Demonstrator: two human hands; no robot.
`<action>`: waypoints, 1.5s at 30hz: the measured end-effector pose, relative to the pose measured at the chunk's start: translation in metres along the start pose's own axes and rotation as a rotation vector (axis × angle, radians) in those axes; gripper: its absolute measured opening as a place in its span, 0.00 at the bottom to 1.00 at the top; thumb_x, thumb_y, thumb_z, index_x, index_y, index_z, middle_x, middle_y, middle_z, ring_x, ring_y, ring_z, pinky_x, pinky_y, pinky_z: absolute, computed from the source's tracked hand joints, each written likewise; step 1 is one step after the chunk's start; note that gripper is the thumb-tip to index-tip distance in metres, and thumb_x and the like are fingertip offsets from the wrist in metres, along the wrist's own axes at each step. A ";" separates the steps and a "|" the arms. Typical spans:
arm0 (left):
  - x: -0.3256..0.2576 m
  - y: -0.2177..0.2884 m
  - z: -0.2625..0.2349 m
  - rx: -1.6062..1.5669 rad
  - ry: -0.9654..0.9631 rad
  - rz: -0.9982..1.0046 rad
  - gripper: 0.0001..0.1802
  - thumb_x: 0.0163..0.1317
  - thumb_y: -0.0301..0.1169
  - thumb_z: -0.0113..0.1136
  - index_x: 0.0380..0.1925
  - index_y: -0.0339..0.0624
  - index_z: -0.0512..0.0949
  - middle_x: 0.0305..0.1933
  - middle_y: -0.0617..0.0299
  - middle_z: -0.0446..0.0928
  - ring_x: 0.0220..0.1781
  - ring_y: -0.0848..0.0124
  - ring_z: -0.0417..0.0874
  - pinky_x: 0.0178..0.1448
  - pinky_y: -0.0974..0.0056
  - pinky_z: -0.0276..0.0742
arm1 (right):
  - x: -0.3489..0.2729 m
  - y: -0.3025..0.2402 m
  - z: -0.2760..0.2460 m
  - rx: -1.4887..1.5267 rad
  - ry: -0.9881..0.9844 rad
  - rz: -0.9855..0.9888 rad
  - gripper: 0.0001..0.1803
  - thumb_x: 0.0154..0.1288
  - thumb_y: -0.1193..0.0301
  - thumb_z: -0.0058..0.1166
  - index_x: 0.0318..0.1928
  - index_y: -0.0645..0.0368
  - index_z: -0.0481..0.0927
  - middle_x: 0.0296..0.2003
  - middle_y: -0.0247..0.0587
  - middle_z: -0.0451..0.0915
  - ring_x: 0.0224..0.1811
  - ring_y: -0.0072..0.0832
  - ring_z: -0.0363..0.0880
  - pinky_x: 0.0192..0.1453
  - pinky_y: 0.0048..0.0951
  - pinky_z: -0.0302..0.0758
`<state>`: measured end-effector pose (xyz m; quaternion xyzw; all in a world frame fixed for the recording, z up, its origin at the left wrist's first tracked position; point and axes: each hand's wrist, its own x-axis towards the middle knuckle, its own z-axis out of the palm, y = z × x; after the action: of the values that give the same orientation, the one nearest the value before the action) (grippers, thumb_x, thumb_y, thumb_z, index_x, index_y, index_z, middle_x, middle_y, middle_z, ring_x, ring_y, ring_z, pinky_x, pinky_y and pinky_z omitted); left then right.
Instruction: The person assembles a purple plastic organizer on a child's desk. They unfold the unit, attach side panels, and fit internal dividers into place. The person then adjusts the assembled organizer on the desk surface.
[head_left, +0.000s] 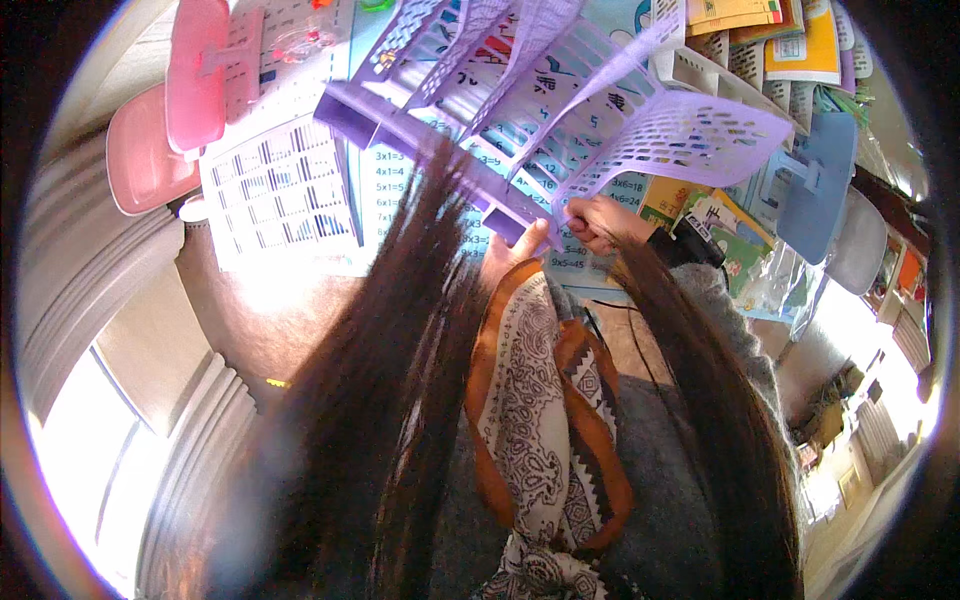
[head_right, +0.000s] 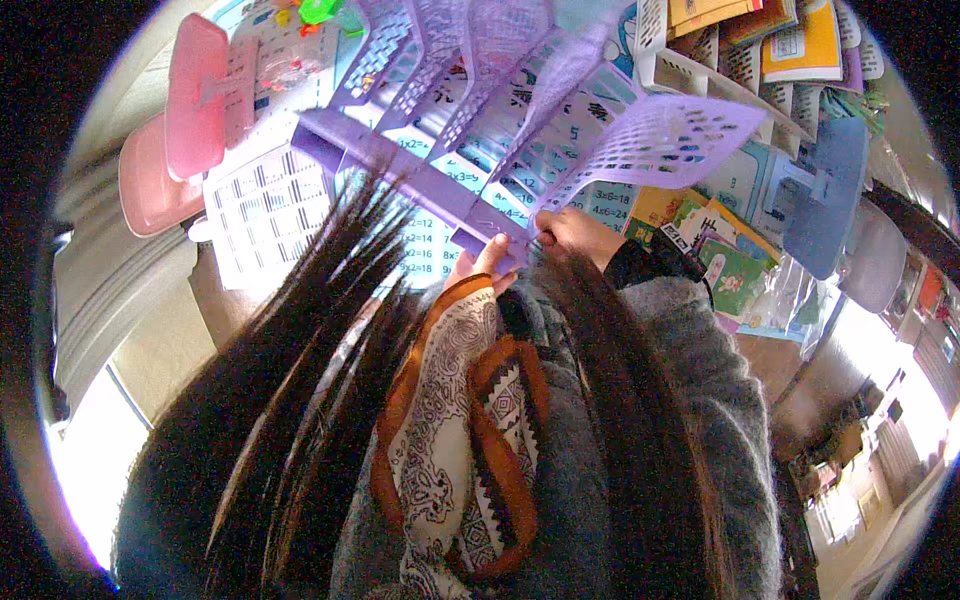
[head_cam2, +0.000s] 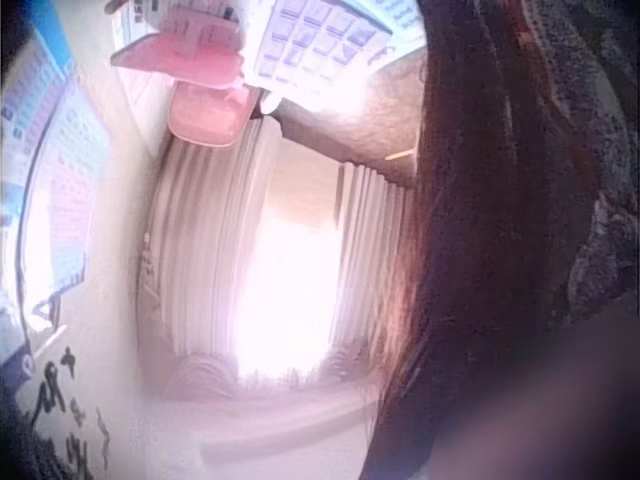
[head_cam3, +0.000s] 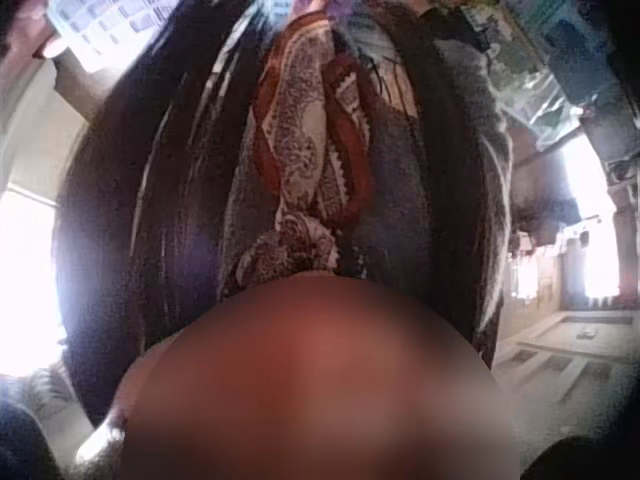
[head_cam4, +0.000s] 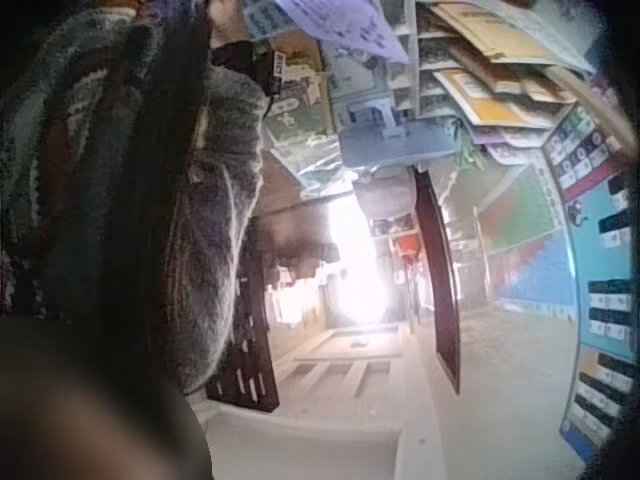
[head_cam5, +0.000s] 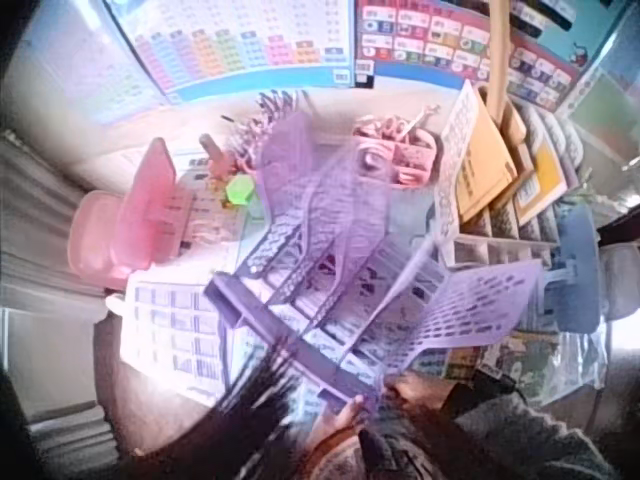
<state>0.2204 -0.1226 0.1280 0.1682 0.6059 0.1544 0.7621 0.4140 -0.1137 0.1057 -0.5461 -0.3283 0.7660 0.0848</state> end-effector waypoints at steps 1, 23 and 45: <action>0.003 0.002 -0.006 0.068 -0.012 0.001 0.34 0.53 0.52 0.64 0.50 0.39 0.66 0.45 0.59 0.74 0.44 0.67 0.77 0.47 0.61 0.77 | 0.002 0.002 0.003 0.160 -0.012 0.090 0.13 0.63 0.66 0.42 0.23 0.56 0.67 0.16 0.31 0.65 0.18 0.23 0.64 0.23 0.27 0.60; 0.056 0.175 -0.196 1.083 -0.207 0.509 0.45 0.60 0.60 0.48 0.64 0.32 0.57 0.63 0.47 0.64 0.65 0.62 0.63 0.68 0.62 0.55 | -0.135 -0.127 0.093 -0.697 0.118 -0.569 0.11 0.63 0.69 0.51 0.43 0.60 0.77 0.32 0.39 0.80 0.34 0.25 0.79 0.39 0.28 0.73; 0.129 0.127 -0.108 1.402 0.335 1.453 0.19 0.67 0.41 0.42 0.59 0.65 0.63 0.50 0.55 0.73 0.46 0.50 0.74 0.45 0.49 0.74 | 0.155 -0.102 0.063 -1.554 0.356 -0.262 0.23 0.60 0.57 0.45 0.39 0.66 0.80 0.41 0.57 0.79 0.45 0.44 0.79 0.51 0.43 0.73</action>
<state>0.1388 0.0551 0.0488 0.8790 0.4101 0.2115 0.1201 0.2745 0.0147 0.0575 -0.5199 -0.8100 0.2039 -0.1790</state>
